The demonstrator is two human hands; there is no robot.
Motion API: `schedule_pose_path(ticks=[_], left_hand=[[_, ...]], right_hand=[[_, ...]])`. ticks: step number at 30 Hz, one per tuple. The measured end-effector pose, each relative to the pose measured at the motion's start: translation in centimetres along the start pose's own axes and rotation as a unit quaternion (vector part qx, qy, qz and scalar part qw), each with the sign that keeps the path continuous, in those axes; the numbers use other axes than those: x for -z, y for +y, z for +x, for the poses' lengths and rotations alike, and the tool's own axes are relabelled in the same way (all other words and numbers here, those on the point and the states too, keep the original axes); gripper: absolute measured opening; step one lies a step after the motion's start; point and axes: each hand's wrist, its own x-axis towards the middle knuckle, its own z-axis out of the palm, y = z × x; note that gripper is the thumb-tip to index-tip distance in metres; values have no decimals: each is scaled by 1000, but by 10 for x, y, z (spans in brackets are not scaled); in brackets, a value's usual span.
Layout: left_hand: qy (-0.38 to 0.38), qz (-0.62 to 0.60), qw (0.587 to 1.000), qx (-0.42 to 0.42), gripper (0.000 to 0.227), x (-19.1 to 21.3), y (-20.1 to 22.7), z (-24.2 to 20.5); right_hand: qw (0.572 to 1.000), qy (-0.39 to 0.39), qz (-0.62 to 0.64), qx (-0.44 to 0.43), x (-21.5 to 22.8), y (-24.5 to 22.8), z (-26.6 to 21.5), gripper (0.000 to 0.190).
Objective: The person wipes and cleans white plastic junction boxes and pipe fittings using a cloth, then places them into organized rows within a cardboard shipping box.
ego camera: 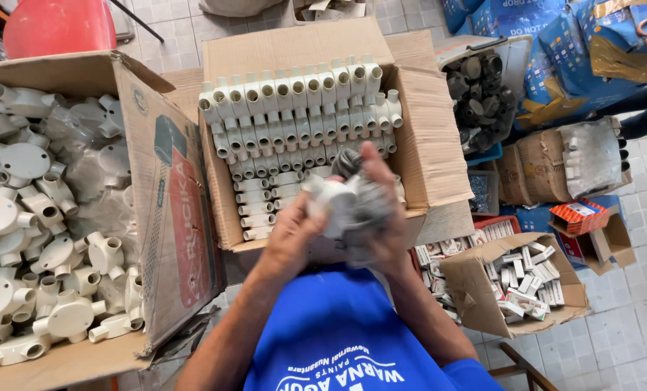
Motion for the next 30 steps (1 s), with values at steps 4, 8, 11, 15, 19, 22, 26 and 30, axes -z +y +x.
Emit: schedule_pose_path(ticks=[4,8,11,15,19,22,26,30], left_hand=[[-103,282,948,-106,59,-27,23,-1],[-52,273,957,-85,58,-32,3,-4],[17,204,974,-97,41,-46,11,2],[35,234,964,-124,37,-36,-2,6],[110,29,993,18,36,-19,-18,6],[173,-62,982,44,35,-11,-12,12],[193,-72,976,70,27,12,-60,10],[120,14,990,73,35,-24,-35,-6]], right_hand=[[889,-36,-405,211,4,10,-3,59],[930,72,-347,99,28,17,-2,29],[942,-31,-323,89,7,1,-2,56],[901,-84,-406,130,18,8,-1,93],[916,-78,-371,134,45,18,-3,81],[934,-51,-338,104,32,4,1,60],[945,-76,-279,155,15,-14,5,75],[941,-80,-294,146,25,9,4,37]])
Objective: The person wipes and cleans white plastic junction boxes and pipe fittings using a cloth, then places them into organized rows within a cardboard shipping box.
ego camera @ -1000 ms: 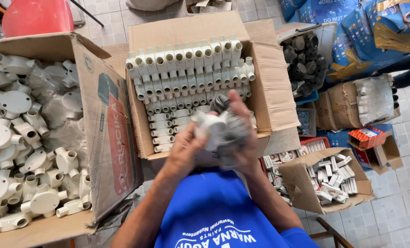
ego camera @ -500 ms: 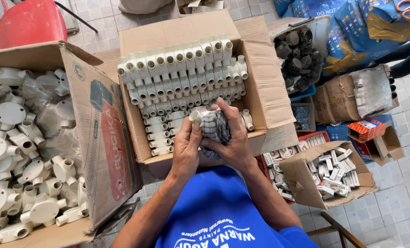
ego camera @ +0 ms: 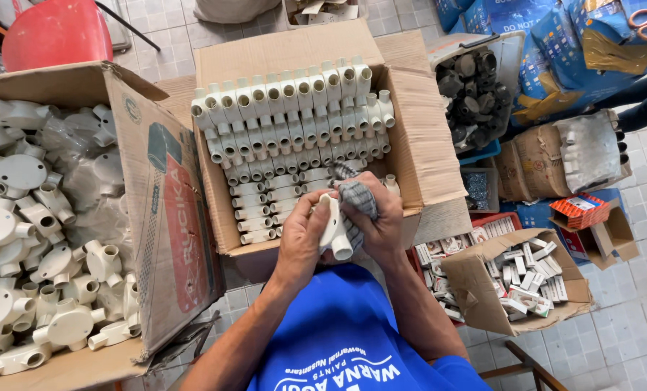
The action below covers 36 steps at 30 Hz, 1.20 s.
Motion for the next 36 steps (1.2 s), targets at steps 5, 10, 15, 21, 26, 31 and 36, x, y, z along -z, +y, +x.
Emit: schedule_pose_path(ticks=[5,10,15,21,26,31,36], left_hand=[[13,-1,1000,-27,39,-3,-3,-3],[115,-27,981,-152,47,-5,10,11],[145,129,931,-308,60,20,-20,11],[107,171,911,-361,59,30,-13,12],[30,235,931,-277,46,24,18,12],[-16,258,945,-201,44,32,-2,27],[-58,174,976,-116,47,40,-27,41]], right_hand=[[968,203,5,-150,-25,7,-14,26],[908,123,342,-208,-45,24,-30,93],[992,47,-80,88,-47,6,-42,47],[983,157,-72,-55,-30,27,-52,24],[995,17,18,-99,23,25,-26,41],[986,-68,-22,-151,40,14,-31,58],[973,-56,-6,-223,45,-4,-10,57]])
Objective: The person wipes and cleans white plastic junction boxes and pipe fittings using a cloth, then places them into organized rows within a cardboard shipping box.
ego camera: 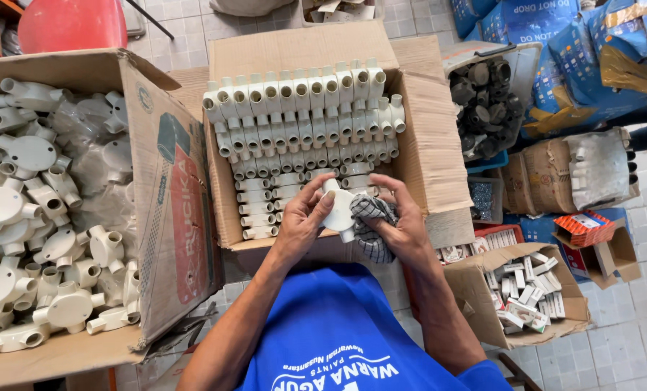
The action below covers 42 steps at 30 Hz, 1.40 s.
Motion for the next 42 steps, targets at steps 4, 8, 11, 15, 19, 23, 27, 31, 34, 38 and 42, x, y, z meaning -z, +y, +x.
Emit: schedule_pose_path(ticks=[4,8,11,15,19,23,27,31,34,38,42], left_hand=[[-41,-42,998,35,55,7,-17,4],[-36,-30,997,62,86,14,-16,0],[-12,3,997,75,87,24,-7,-8],[42,2,996,77,76,42,-25,-32],[128,-9,988,90,73,60,-40,-58],[187,-17,978,91,69,77,-52,-80],[216,-18,971,97,67,86,-57,-96],[230,-29,968,94,67,89,-51,-103],[231,-16,970,81,64,90,-33,-106],[219,51,974,31,52,94,34,-116],[214,167,962,16,47,116,142,-132]], right_hand=[[996,-36,-62,-48,12,-1,11,45],[989,19,-128,-64,33,-5,35,51],[940,157,-303,20,66,24,85,39],[912,211,-346,66,80,39,148,37],[912,180,-342,135,76,56,189,34],[919,116,-349,144,72,75,211,33],[930,82,-337,117,75,75,217,38],[946,26,-319,50,72,55,202,63],[957,15,-290,22,77,44,192,73],[985,68,-158,30,107,61,189,64],[989,96,78,-85,115,81,143,25]])
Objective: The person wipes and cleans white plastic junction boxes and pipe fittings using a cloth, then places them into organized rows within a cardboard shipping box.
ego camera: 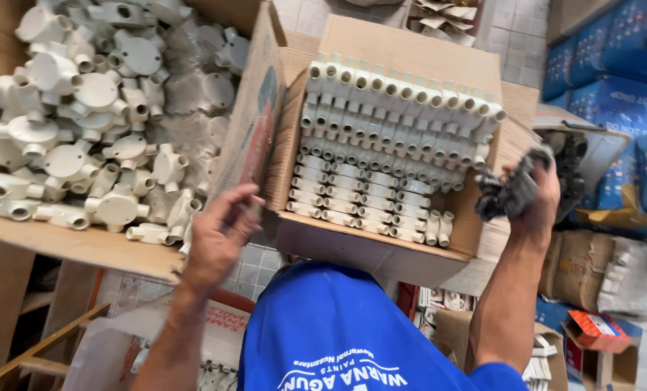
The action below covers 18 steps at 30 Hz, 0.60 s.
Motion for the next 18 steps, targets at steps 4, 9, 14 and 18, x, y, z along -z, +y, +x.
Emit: schedule_pose_path(ticks=[4,9,14,18], left_hand=[[110,288,941,-137,33,94,-10,55],[143,515,843,-63,53,179,-57,138],[113,617,775,79,64,191,-99,185],[134,656,740,64,42,200,-117,192]], right_hand=[[968,6,238,-83,-23,21,-49,39],[963,-10,249,-102,-119,20,-127,36],[955,-25,263,-135,-193,10,-168,32],[951,-24,270,-151,-223,-3,-178,32]])
